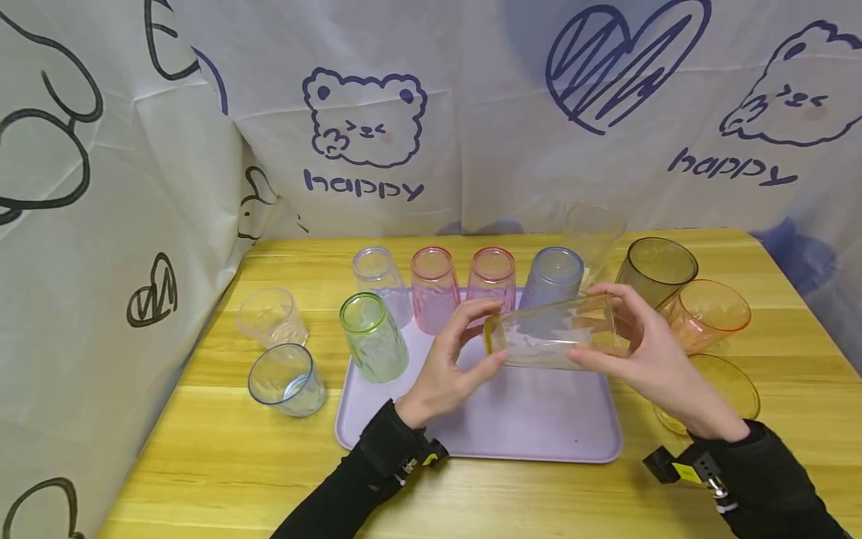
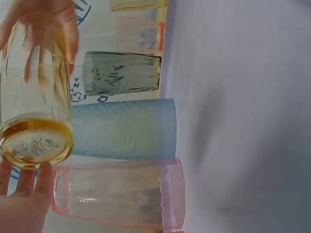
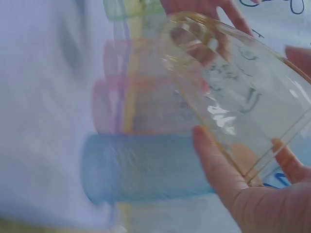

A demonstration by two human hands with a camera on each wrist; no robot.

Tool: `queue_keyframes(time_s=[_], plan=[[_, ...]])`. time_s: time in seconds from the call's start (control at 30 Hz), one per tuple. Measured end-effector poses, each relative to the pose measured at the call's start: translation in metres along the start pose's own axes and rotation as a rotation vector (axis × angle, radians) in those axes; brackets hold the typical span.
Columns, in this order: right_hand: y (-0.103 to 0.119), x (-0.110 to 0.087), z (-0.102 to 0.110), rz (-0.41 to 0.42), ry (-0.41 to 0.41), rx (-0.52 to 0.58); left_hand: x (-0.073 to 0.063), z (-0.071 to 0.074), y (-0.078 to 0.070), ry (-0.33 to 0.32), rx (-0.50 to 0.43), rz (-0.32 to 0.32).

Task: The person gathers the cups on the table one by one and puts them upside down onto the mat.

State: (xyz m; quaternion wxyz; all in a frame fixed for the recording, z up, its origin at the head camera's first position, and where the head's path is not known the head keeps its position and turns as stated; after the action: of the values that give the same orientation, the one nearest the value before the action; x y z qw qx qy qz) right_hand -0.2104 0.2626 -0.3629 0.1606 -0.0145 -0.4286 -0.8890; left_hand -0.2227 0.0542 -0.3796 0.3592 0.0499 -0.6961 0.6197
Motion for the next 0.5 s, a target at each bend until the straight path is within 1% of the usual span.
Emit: queue_keyframes(time_s=[0.07, 0.2, 0.23, 0.3, 0.43, 0.5], plan=[[-0.003, -0.001, -0.008, 0.012, -0.001, 0.138, -0.001, 0.006, -0.002, -0.035, -0.026, -0.011], [-0.005, -0.003, -0.024, 0.059, 0.006, 0.461, -0.003, 0.016, -0.003, -0.102, -0.065, -0.014], [-0.004, -0.003, -0.028, 0.079, 0.012, 0.542, -0.003, 0.018, -0.003, -0.114, -0.071, -0.010], [-0.001, -0.003, -0.037, 0.126, 0.036, 0.668, -0.002, 0.020, -0.003, -0.125, -0.091, -0.008], [0.001, -0.002, -0.052, 0.145, 0.052, 0.818, -0.002, 0.020, -0.004, -0.122, -0.182, -0.016], [0.000, -0.002, -0.059, 0.132, 0.041, 0.860, -0.002, 0.020, -0.004, -0.121, -0.217, -0.028]])
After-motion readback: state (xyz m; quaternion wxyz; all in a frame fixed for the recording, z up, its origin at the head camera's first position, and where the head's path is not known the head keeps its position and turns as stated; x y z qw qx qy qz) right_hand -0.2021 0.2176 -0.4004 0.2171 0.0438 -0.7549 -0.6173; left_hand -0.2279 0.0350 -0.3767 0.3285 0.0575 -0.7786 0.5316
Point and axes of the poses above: each hand's wrist, its own x-axis towards the middle knuckle, its own z-axis out of the back of the hand, y = z × x, the point moved 9 cm from there along x, towards the middle knuckle, and after that the axes turned 14 degrees about -x, right-handed, at the moved point
